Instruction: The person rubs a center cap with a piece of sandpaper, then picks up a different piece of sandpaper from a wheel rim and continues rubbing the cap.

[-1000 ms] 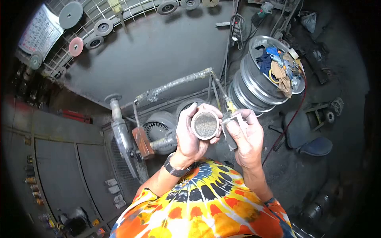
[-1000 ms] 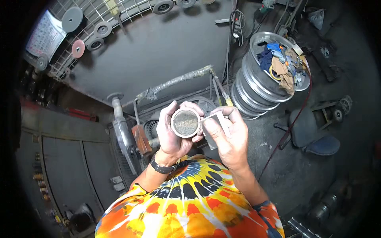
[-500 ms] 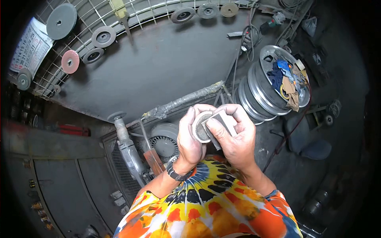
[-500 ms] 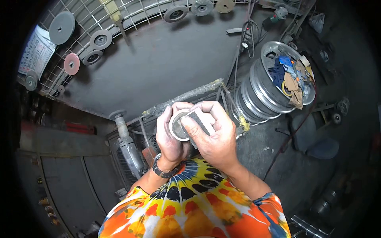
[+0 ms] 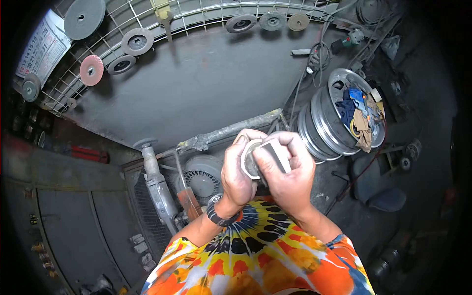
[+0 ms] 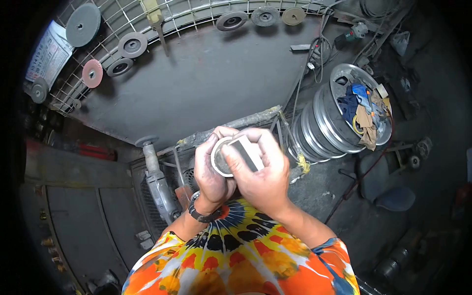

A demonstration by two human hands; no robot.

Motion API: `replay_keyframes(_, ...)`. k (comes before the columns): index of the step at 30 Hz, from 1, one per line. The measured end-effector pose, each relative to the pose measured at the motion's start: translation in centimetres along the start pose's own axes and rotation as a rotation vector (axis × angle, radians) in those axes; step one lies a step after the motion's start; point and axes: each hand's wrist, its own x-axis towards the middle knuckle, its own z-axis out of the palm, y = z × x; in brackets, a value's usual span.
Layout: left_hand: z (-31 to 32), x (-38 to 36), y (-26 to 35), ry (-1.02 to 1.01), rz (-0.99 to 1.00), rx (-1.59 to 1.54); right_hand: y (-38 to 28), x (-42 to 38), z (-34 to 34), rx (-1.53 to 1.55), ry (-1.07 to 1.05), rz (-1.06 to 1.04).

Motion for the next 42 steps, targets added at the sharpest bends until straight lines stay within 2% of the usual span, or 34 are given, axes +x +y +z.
replay_keyframes(4, 0.2, 0.0, -0.1, -0.044, -0.023, -0.026, 0.1, -0.4, -0.6, -0.136, -0.038, -0.028)
replay_keyframes(6, 0.4, 0.0, -0.3, -0.011, -0.046, -0.039, -0.2, 0.0, -0.4, 0.053, 0.049, 0.082)
replay_keyframes(7, 0.4, 0.0, -0.3, 0.024, -0.065, -0.050, -0.1, -0.2, -0.5, 0.053, 0.051, 0.081)
replay_keyframes(9, -0.3, 0.0, -0.5, 0.005, -0.052, 0.013, 0.4, -0.8, -0.8, -0.184, -0.014, -0.093)
replay_keyframes(11, -0.5, -0.2, -0.5, -0.014, -0.044, 0.074, 0.1, -1.0, -0.8, -0.215, -0.018, -0.091)
replay_keyframes(13, -0.2, -0.4, -0.2, 0.001, -0.124, -0.140, -0.1, -0.6, -0.5, -0.019, 0.068, 0.044)
replay_keyframes(15, -0.2, -0.4, -0.3, -0.016, -0.112, -0.097, 0.0, -1.2, -0.7, -0.081, 0.071, 0.041)
replay_keyframes(17, -0.1, -0.6, -0.2, -0.031, -0.102, -0.054, 0.1, -1.9, -0.9, -0.238, 0.009, -0.079)
replay_keyframes(19, 0.7, -0.9, 0.1, 0.039, -0.112, -0.074, 0.2, -1.6, -0.9, -0.229, 0.006, -0.111)
replay_keyframes(21, 0.6, -1.1, 0.3, 0.053, -0.152, -0.143, -0.4, -1.4, -0.5, -0.077, 0.067, 0.069)
replay_keyframes(22, 0.6, -1.1, 0.3, 0.020, -0.135, -0.088, 0.1, -1.7, -0.6, -0.261, 0.061, -0.105)
replay_keyframes(23, 0.6, -1.1, 0.3, -0.012, -0.120, -0.034, 0.0, -2.0, -0.6, -0.284, 0.029, -0.166)
replay_keyframes(26, 0.3, -1.1, 0.0, -0.009, -0.120, -0.093, -0.9, -2.3, 0.0, -0.242, 0.080, -0.049)
replay_keyframes(28, 0.0, -1.2, -0.2, -0.025, -0.125, -0.142, -0.8, -1.9, 0.3, 0.015, 0.157, 0.108)
replay_keyframes(29, 0.0, -1.2, -0.1, -0.030, -0.126, -0.140, -0.5, -2.2, 0.3, 0.015, 0.161, 0.104)
replay_keyframes(31, -0.1, -1.4, 0.2, -0.055, -0.078, 0.056, 0.0, -2.9, 0.1, -0.153, 0.141, -0.024)
replay_keyframes(35, 0.3, -1.4, 0.4, -0.065, -0.119, -0.089, -0.3, -2.5, 0.1, -0.231, 0.120, -0.041)
replay_keyframes(37, 0.2, -1.4, 0.1, 0.009, -0.108, -0.163, -1.0, -2.3, 0.7, 0.040, 0.197, 0.177)
replay_keyframes(38, 0.0, -1.3, 0.3, 0.008, -0.107, -0.162, -0.2, -2.7, 0.4, -0.203, 0.155, -0.023)
replay_keyframes(39, -0.2, -1.2, 0.6, -0.024, -0.103, -0.064, -0.9, -2.9, 0.2, -0.289, 0.056, -0.088)
replay_keyframes(41, -0.3, -1.2, 0.7, -0.055, -0.103, 0.033, -0.3, -2.6, 0.2, -0.276, 0.067, -0.133)
replay_keyframes(42, -0.1, -1.3, 0.5, -0.044, -0.092, -0.069, -0.4, -2.4, 0.4, -0.120, 0.109, -0.028)
